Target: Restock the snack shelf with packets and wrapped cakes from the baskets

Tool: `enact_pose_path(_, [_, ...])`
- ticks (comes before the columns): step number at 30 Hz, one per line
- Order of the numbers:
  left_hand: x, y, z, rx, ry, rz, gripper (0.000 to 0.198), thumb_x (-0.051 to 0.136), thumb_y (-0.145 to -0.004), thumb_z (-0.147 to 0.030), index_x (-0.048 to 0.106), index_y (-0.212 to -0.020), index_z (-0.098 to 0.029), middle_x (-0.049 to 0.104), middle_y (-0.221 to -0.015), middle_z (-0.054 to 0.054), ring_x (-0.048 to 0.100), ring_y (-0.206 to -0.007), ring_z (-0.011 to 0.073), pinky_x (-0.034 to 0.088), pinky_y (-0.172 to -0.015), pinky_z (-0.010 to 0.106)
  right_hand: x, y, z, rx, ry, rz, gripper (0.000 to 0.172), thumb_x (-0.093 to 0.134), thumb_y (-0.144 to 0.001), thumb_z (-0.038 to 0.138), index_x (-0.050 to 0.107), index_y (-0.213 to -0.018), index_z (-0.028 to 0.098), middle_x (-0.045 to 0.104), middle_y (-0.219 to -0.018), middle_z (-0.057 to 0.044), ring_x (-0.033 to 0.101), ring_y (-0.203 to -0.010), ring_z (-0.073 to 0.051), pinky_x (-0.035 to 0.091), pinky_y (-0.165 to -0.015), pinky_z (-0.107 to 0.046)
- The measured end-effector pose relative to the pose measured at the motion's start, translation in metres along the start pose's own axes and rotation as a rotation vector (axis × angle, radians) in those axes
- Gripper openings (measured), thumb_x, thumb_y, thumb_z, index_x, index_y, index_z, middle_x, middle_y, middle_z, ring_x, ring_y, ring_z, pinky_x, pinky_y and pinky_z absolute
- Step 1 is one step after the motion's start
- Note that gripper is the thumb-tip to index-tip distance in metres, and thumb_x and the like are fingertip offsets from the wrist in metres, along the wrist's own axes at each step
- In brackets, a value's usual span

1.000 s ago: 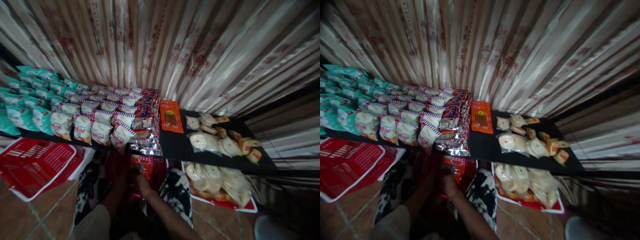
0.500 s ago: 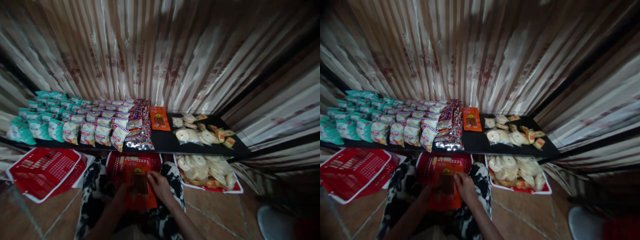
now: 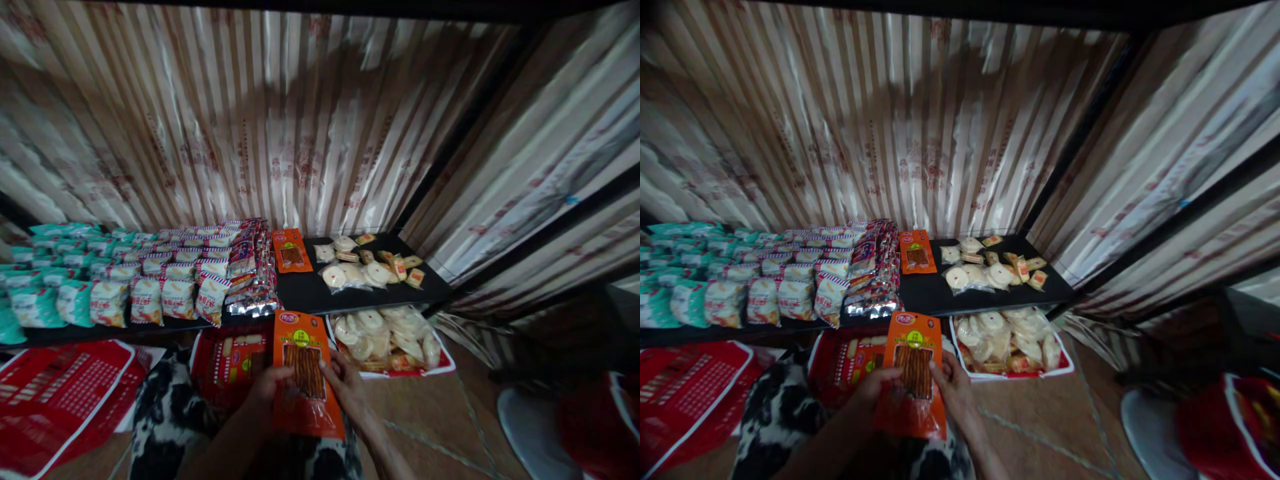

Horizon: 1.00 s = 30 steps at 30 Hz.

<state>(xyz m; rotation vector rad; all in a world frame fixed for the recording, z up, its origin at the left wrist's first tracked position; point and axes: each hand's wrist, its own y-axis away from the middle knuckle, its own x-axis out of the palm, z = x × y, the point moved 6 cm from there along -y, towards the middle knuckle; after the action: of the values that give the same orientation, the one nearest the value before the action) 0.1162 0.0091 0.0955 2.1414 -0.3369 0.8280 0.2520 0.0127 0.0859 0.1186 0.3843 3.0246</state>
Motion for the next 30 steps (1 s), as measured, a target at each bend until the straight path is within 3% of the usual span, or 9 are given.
enact_pose_path(3, [0.018,-0.011,-0.008,-0.032,0.043,0.063,0.022,0.058,-0.064,-0.022,0.068,-0.079,-0.009,0.07,-0.076,0.013,0.066,-0.081,0.0269,0.048,-0.079,0.036,-0.005,-0.01,0.002,-0.015,-0.108,-0.057,0.054,0.067,-0.066,0.055,0.053,-0.104,0.02,0.071,-0.093,-0.01,0.067,-0.083,-0.026,0.053,-0.074,-0.04])
enact_pose_path(6, [0.016,-0.024,-0.024,0.071,-0.011,-0.109,0.017,0.062,-0.06,-0.018,0.066,-0.076,-0.012,0.069,-0.068,0.008,0.066,-0.069,0.0236,0.049,-0.069,0.033,-0.009,-0.03,0.015,-0.057,-0.111,-0.069,0.053,0.065,-0.068,0.051,0.052,-0.108,0.02,0.07,-0.096,-0.01,0.067,-0.085,-0.026,0.053,-0.075,-0.04])
enact_pose_path(9, [0.017,-0.039,-0.05,0.264,-0.075,-0.234,0.028,0.063,-0.056,-0.013,0.064,-0.084,-0.014,0.069,-0.07,0.005,0.064,-0.063,0.0208,0.048,-0.063,0.031,-0.015,-0.06,0.035,-0.125,0.002,-0.083,0.049,0.06,-0.072,0.046,0.053,-0.112,0.019,0.069,-0.101,-0.01,0.065,-0.091,-0.026,0.052,-0.078,-0.039])
enact_pose_path(13, [0.024,-0.063,-0.083,0.409,-0.123,-0.35,0.055,0.063,-0.059,-0.01,0.055,-0.112,-0.02,0.069,-0.085,0.004,0.065,-0.07,0.0189,0.049,-0.068,0.03,-0.023,-0.113,0.061,-0.237,0.282,-0.16,0.045,0.054,-0.075,0.039,0.056,-0.114,0.017,0.069,-0.102,-0.009,0.064,-0.094,-0.026,0.051,-0.081,-0.037])
enact_pose_path(16, [0.033,-0.084,-0.111,0.484,-0.208,-0.436,0.061,0.062,-0.062,-0.009,0.05,-0.12,-0.022,0.068,-0.093,0.005,0.065,-0.078,0.0183,0.049,-0.071,0.029,-0.023,-0.155,0.076,-0.292,0.441,-0.186,0.043,0.051,-0.078,0.032,0.055,-0.118,0.017,0.068,-0.107,-0.009,0.062,-0.098,-0.024,0.049,-0.085,-0.035])
enact_pose_path(23, [0.045,-0.131,-0.167,0.495,-0.51,-0.65,0.05,0.055,-0.066,-0.01,0.054,-0.115,-0.021,0.069,-0.089,0.006,0.065,-0.076,0.0183,0.05,-0.066,0.026,-0.018,-0.234,0.097,-0.229,0.764,-0.235,0.038,0.048,-0.083,0.021,0.056,-0.119,0.015,0.064,-0.116,-0.011,0.059,-0.108,-0.022,0.043,-0.091,-0.03])
enact_pose_path(30, [0.036,-0.172,-0.195,0.521,-0.678,-0.777,0.043,0.053,-0.069,-0.013,0.058,-0.11,-0.022,0.069,-0.093,0.007,0.065,-0.088,0.0213,0.049,-0.069,0.026,-0.009,-0.281,0.095,-0.237,0.918,-0.248,0.044,0.05,-0.084,0.021,0.049,-0.126,0.01,0.061,-0.12,-0.015,0.058,-0.108,-0.022,0.043,-0.089,-0.027])
